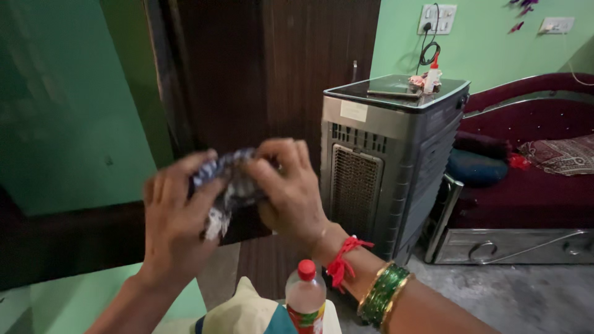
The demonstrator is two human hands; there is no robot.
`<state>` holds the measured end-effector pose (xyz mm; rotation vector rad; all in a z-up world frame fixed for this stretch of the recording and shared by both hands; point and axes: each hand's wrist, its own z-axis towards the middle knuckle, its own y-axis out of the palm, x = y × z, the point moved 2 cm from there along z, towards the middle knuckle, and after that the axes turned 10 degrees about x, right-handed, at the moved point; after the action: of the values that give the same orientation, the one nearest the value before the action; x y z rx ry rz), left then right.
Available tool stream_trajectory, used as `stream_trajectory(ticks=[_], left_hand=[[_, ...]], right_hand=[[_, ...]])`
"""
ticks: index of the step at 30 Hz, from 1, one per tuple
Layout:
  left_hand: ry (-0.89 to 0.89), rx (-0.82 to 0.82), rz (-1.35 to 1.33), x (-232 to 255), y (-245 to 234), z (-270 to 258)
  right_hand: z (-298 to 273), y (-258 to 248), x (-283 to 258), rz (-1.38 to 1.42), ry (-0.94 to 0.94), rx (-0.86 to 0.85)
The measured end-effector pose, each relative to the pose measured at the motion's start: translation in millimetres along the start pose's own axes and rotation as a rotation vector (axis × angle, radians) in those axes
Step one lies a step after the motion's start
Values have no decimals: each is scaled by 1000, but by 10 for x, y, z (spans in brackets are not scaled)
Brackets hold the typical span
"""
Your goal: The person wipes the glass pane and wooden frame of a window with a cloth, repeatedly scrubbing different sections of the glass and the edges of the frame.
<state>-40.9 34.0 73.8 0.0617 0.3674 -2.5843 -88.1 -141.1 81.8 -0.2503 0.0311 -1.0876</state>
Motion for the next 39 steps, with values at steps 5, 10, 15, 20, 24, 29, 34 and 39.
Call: stream_trajectory(ticks=[5, 10, 15, 20, 24, 29, 34, 39], left_hand=[[-72, 250, 46, 45, 65, 393], [-102, 275, 10, 147, 82, 473], [-121, 295, -54, 123, -49, 478], [-224, 341, -123, 69, -65, 554], [-246, 324, -109, 71, -142, 676], [-82, 381, 3, 113, -232, 873], [56, 434, 77, 143, -433, 1058], [19, 422, 189, 160, -704, 1308]], right_hand=[[382, 77, 51, 62, 178, 379], [548, 128, 47, 261, 328, 470], [531, 92, 87, 412, 462, 423], [569, 80, 277, 728, 647, 352], [519, 140, 366, 929, 755, 369], [471, 199, 502, 672, 854, 451], [323, 117, 375, 884, 768, 438], [340, -74, 13, 851, 767, 455]])
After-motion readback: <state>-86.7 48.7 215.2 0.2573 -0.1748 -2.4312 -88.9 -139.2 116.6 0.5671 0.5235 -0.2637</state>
